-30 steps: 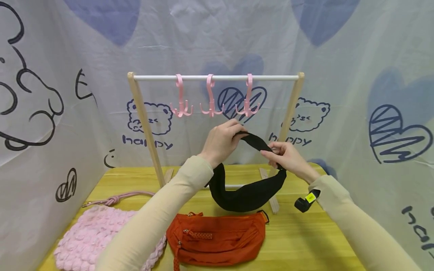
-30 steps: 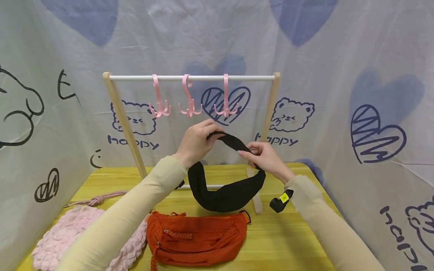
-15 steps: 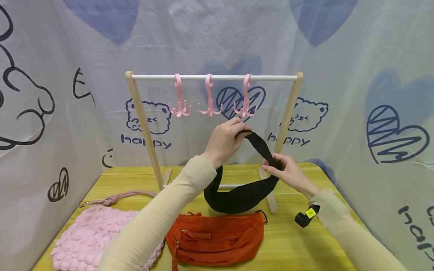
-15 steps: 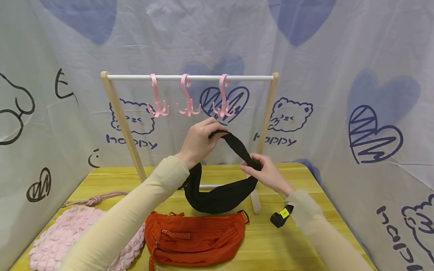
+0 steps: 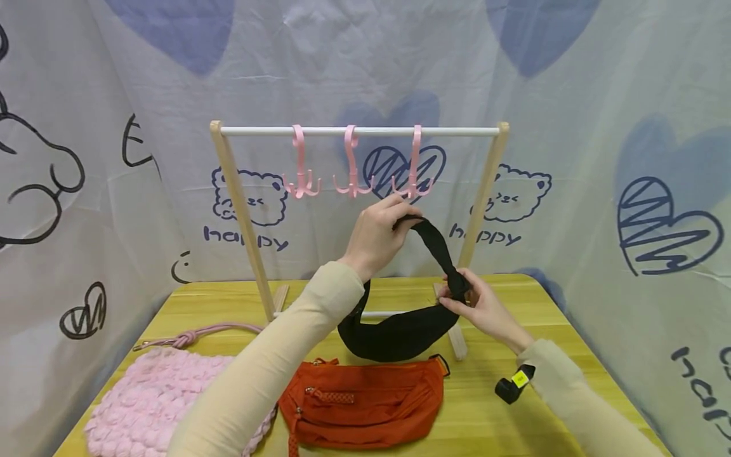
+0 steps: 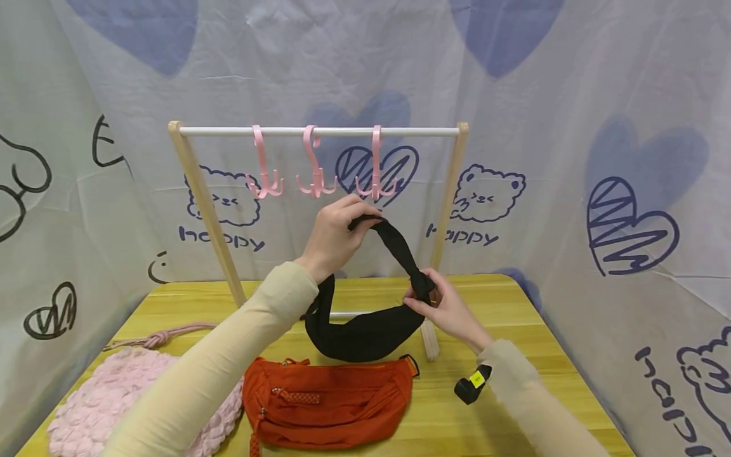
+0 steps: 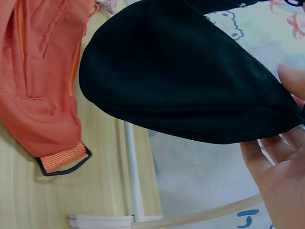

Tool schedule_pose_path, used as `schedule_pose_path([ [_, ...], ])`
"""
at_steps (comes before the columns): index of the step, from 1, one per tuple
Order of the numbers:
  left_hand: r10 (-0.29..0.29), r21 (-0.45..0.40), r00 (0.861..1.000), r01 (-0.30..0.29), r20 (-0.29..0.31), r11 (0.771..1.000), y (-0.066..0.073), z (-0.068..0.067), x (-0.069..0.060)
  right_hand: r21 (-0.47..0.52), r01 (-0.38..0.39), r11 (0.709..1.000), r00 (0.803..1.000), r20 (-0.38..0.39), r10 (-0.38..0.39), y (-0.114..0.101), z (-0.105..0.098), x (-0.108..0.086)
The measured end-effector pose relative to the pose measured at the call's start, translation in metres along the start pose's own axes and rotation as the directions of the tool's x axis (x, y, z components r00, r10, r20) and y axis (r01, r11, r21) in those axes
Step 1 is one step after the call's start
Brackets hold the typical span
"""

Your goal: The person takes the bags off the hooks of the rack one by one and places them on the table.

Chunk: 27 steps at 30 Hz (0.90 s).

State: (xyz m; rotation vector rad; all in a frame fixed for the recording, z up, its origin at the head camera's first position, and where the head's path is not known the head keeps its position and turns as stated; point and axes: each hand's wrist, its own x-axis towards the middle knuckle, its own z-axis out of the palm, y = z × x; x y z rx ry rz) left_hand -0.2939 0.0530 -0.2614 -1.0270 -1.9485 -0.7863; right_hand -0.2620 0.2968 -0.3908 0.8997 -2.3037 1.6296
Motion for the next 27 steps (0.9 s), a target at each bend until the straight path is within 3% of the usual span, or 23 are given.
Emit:
schedule_pose_path([
  [6,-0.009,-0.009,1.000,0.009,-0.006,1.000,-0.001,0.001,-0.002,0.012,0.020,1.000,1.000,0.000,-0.020,0.005,0.004,-0.005],
  [12,-0.030,-0.030,0.999,0.029,-0.027,0.999,-0.004,0.001,-0.002,0.020,-0.022,1.000,1.000,-0.019,0.023,0.008,0.009,-0.007],
  [21,-0.054,-0.020,0.999,0.053,-0.009,0.998,-0.007,0.001,-0.005,0.086,-0.174,0.981,0.982,-0.058,0.180,0.009,0.016,-0.006],
  [27,-0.056,-0.020,0.998,0.056,-0.010,0.998,-0.010,0.000,-0.007,0.158,-0.137,0.978,0.978,-0.132,0.158,0.012,0.020,-0.005],
])
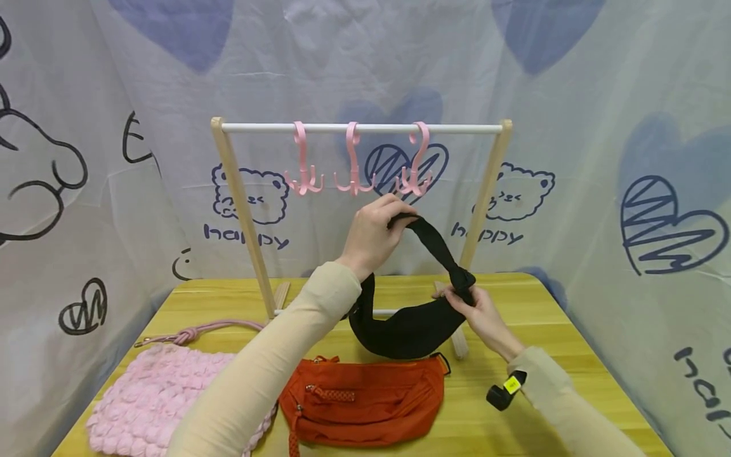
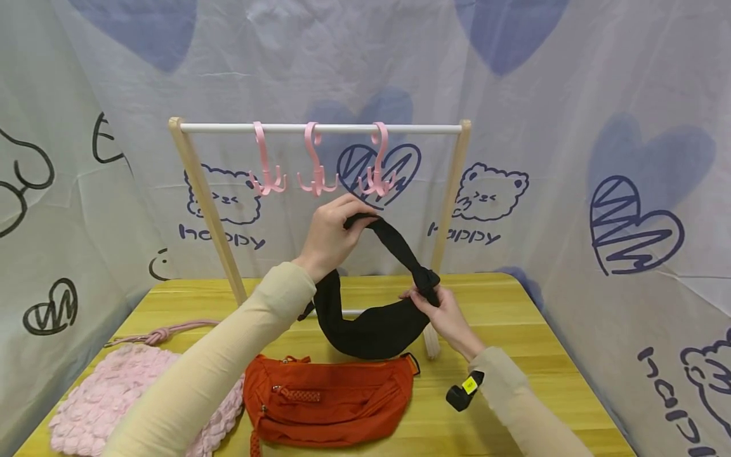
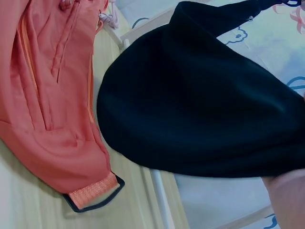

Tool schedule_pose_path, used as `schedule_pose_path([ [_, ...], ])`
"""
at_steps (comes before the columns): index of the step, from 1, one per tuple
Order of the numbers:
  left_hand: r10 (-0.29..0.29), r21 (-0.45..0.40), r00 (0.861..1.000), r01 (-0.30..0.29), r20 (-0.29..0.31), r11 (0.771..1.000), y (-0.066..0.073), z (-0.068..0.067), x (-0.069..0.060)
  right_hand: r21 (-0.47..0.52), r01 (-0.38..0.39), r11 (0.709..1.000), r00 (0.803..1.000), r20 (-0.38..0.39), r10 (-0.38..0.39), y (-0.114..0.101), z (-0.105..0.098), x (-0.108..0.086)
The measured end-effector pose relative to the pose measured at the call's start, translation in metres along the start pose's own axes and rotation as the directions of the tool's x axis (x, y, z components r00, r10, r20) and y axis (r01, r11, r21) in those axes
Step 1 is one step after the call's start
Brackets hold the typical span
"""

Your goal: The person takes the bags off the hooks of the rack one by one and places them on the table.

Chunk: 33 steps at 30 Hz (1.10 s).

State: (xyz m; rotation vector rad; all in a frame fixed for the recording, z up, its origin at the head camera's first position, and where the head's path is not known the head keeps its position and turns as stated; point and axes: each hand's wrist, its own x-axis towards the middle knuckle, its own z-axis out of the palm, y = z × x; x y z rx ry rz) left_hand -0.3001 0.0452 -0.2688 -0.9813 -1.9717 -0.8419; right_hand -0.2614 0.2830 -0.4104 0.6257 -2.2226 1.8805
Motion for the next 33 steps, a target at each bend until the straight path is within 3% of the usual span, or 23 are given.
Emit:
schedule_pose_path([
  [3,-0.002,-0.001,1.000,0.002,0.004,1.000,-0.001,-0.001,-0.001,0.026,-0.004,1.000,0.994,-0.108,0.007,0.000,0.003,0.000],
  [7,-0.020,0.012,1.000,0.020,0.021,1.000,-0.002,-0.003,-0.004,0.000,-0.015,1.000,0.956,-0.294,0.014,-0.001,0.009,0.001],
  [12,-0.078,0.038,0.996,0.076,0.041,0.996,-0.005,-0.004,-0.007,-0.017,0.017,1.000,0.918,-0.397,-0.022,-0.004,0.015,0.003],
  [17,-0.140,0.062,0.988,0.135,0.072,0.989,-0.010,-0.004,-0.012,0.012,0.119,0.993,0.888,-0.448,-0.101,-0.006,0.019,0.007],
  [24,-0.208,0.142,0.965,0.186,0.159,0.972,-0.019,-0.002,-0.022,0.032,0.234,0.972,0.854,-0.485,-0.189,-0.014,0.022,0.014],
  [29,-0.250,0.193,0.938,0.206,0.242,0.959,-0.024,-0.003,-0.029,0.090,0.258,0.962,0.843,-0.507,-0.179,-0.021,0.021,0.017],
  [33,-0.283,0.202,0.906,0.227,0.316,0.953,-0.028,-0.006,-0.034,0.105,0.259,0.960,0.841,-0.514,-0.170,-0.026,0.019,0.017],
])
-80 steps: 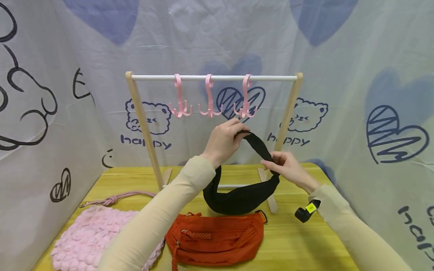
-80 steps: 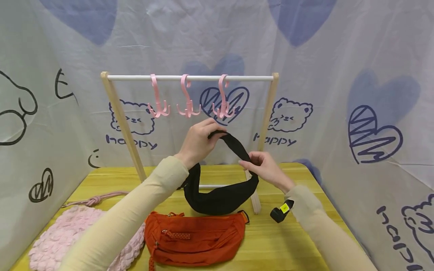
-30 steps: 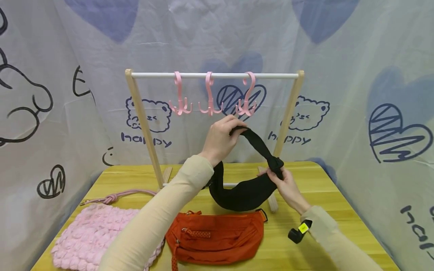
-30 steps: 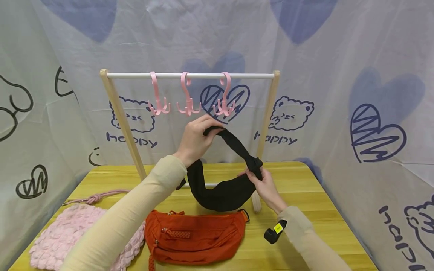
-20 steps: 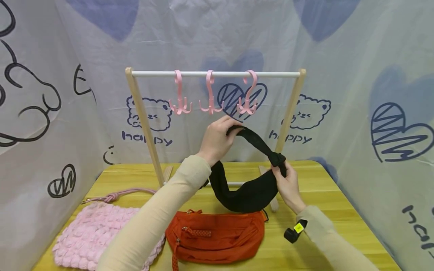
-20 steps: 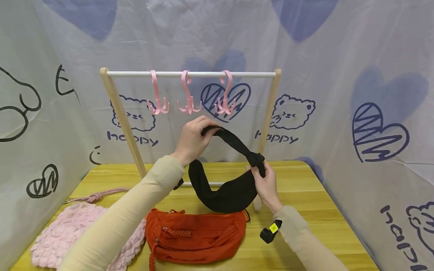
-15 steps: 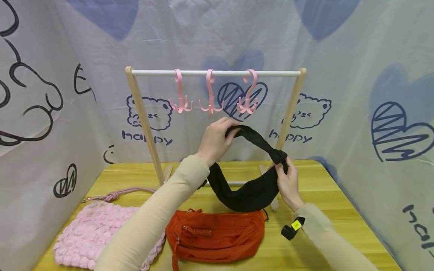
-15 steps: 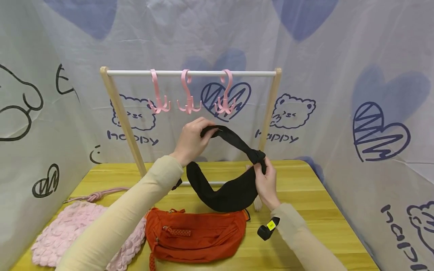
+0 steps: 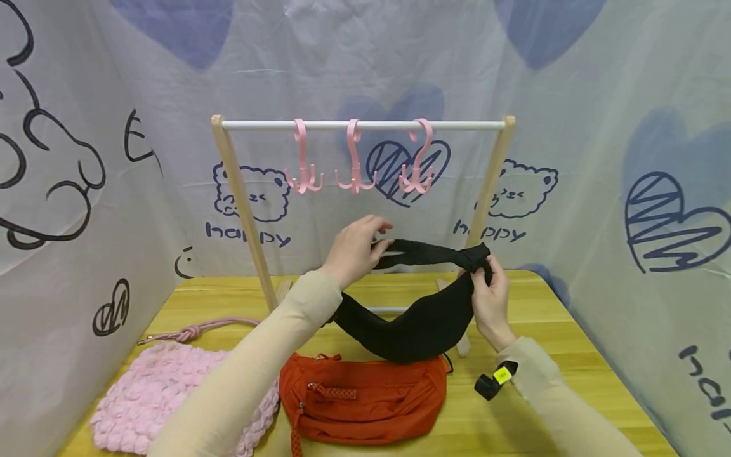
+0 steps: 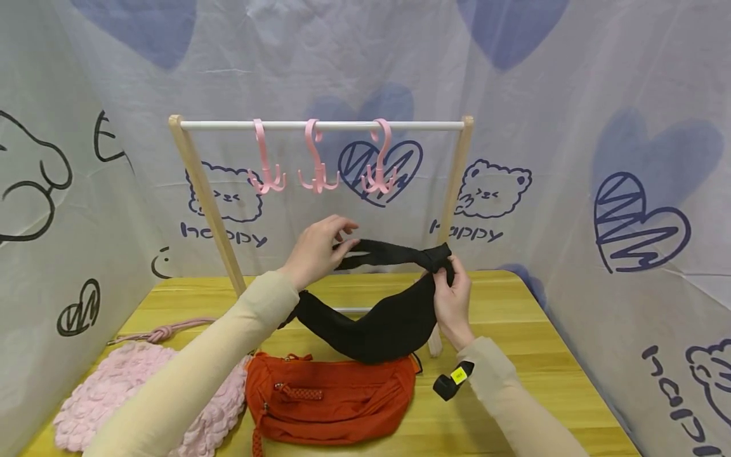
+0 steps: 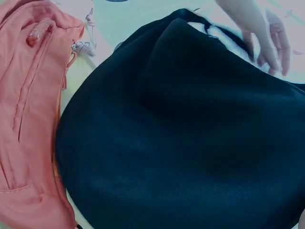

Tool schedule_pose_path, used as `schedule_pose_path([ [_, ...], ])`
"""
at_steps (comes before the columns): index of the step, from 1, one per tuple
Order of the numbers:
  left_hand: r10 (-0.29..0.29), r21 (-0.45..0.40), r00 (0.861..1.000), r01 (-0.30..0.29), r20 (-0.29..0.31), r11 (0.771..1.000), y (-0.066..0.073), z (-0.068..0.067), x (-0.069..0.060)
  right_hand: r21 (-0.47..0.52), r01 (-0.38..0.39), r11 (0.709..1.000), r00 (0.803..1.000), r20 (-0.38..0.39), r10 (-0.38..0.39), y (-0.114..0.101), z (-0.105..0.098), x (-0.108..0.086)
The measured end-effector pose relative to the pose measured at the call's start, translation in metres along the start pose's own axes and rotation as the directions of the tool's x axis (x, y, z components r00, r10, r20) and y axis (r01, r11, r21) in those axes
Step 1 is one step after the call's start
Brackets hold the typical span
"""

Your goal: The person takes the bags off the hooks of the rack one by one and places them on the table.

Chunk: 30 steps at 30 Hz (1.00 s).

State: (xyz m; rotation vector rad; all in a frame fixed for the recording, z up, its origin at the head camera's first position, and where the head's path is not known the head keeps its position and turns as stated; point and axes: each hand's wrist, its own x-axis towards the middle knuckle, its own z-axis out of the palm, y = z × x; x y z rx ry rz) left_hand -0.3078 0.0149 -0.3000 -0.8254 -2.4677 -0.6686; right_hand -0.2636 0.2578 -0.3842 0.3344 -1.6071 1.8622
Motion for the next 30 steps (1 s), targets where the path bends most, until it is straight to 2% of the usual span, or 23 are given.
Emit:
schedule_pose_path([
  [4,-0.011,-0.016,0.997,0.012,0.079,1.000,-0.006,-0.002,-0.007,0.008,-0.008,1.000,1.000,-0.008,0.008,-0.004,0.000,0.002],
  [7,0.012,-0.035,0.992,-0.008,0.122,0.999,-0.011,-0.003,-0.014,0.019,-0.032,0.999,0.999,-0.031,0.032,-0.006,0.001,0.003],
  [10,0.060,-0.051,0.988,-0.053,0.144,0.997,-0.019,-0.004,-0.022,0.058,-0.059,0.997,0.996,-0.060,0.063,-0.009,0.002,0.005],
  [17,0.206,-0.081,0.971,-0.197,0.125,0.977,-0.035,-0.007,-0.040,0.107,-0.102,0.989,0.988,-0.103,0.114,-0.012,0.002,0.009],
  [20,0.244,-0.065,0.959,-0.236,0.143,0.969,-0.041,-0.007,-0.047,0.112,-0.132,0.985,0.983,-0.114,0.144,-0.014,0.002,0.010],
  [26,0.269,-0.005,0.938,-0.275,0.219,0.962,-0.051,-0.006,-0.057,0.122,-0.195,0.973,0.968,-0.133,0.211,-0.017,0.001,0.012],
  [30,0.294,0.054,0.921,-0.317,0.255,0.947,-0.057,-0.005,-0.063,0.133,-0.241,0.961,0.957,-0.131,0.258,-0.018,-0.001,0.013],
])
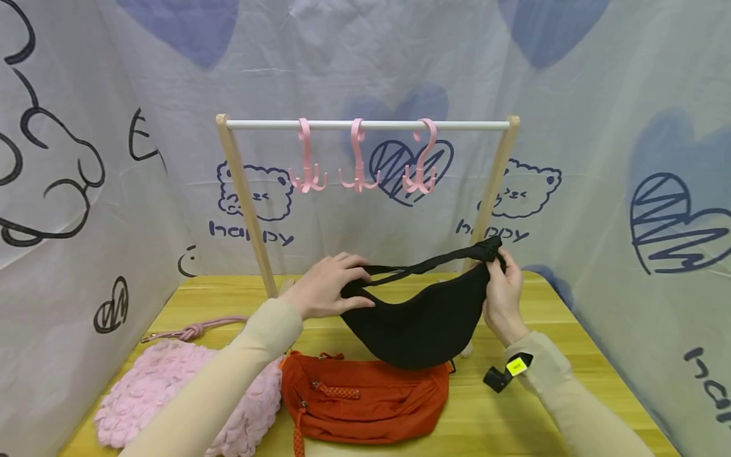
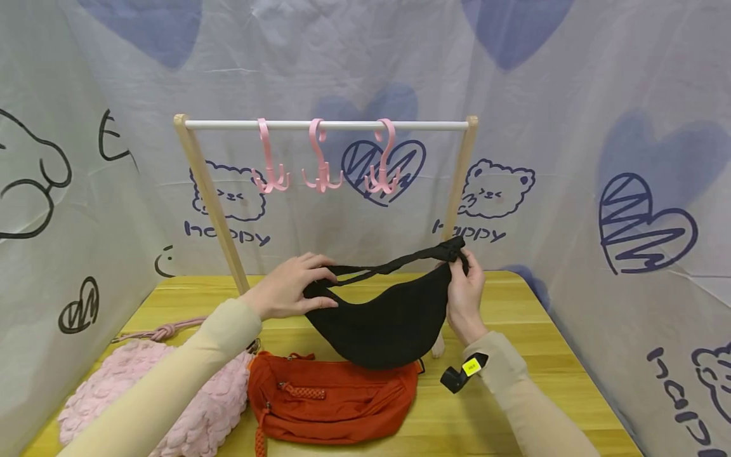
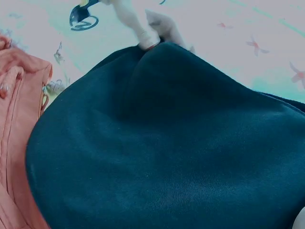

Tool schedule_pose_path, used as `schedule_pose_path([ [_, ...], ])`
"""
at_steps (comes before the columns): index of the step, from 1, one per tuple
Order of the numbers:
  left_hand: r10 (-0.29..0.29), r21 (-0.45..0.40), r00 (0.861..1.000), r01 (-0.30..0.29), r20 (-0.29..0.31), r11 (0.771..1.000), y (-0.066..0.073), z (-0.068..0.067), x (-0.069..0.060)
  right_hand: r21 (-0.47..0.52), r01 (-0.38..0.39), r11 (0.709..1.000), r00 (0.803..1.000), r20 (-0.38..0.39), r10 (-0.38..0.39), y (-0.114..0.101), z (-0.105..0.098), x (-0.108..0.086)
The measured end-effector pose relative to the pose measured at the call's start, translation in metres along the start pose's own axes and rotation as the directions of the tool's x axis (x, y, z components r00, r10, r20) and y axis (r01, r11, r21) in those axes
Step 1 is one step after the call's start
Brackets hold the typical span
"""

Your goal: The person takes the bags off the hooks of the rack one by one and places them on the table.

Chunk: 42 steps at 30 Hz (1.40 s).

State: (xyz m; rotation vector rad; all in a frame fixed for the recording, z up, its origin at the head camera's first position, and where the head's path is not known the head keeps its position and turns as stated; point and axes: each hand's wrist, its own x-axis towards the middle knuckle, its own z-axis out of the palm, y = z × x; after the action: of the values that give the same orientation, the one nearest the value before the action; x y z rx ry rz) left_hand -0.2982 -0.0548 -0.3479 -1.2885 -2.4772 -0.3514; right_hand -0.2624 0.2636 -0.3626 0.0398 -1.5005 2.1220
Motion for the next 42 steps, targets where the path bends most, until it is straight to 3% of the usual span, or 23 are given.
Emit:
schedule_pose_path([
  [4,0.046,0.052,0.999,-0.046,-0.008,0.998,-0.003,0.005,-0.003,0.033,-0.047,0.998,0.999,-0.011,0.047,-0.001,-0.003,0.002],
  [9,0.112,0.095,0.990,-0.104,-0.086,0.990,-0.004,0.012,-0.004,0.069,-0.106,0.992,0.994,-0.025,0.108,-0.001,-0.005,0.004],
  [16,0.121,0.022,0.980,-0.119,-0.159,0.993,-0.003,0.016,-0.005,0.060,-0.184,0.981,0.983,-0.010,0.185,-0.004,-0.011,0.006],
  [20,0.114,-0.011,0.967,-0.119,-0.228,0.993,-0.004,0.015,-0.003,0.030,-0.198,0.980,0.979,0.048,0.197,-0.004,-0.019,0.008],
  [24,0.114,0.010,0.959,-0.115,-0.260,0.993,-0.004,0.012,-0.001,0.041,-0.185,0.982,0.966,0.190,0.174,-0.002,-0.031,0.008],
  [27,0.109,0.024,0.960,-0.107,-0.257,0.994,-0.004,0.009,-0.001,0.096,-0.152,0.984,0.934,0.339,0.112,0.000,-0.039,0.009],
  [31,0.103,0.030,0.962,-0.098,-0.254,0.995,-0.004,0.007,-0.001,0.158,-0.100,0.982,0.863,0.506,0.006,0.001,-0.048,0.012],
  [35,0.103,0.038,0.961,-0.096,-0.255,0.995,-0.006,0.006,0.000,0.128,0.012,0.992,0.801,0.593,-0.086,0.003,-0.054,0.015],
  [39,0.107,0.052,0.957,-0.096,-0.270,0.994,-0.007,0.006,0.001,0.042,0.134,0.990,0.761,0.636,-0.130,0.004,-0.057,0.018],
  [42,0.098,0.054,0.955,-0.087,-0.279,0.995,-0.008,0.006,0.001,-0.065,0.192,0.979,0.744,0.661,-0.102,0.004,-0.061,0.021],
])
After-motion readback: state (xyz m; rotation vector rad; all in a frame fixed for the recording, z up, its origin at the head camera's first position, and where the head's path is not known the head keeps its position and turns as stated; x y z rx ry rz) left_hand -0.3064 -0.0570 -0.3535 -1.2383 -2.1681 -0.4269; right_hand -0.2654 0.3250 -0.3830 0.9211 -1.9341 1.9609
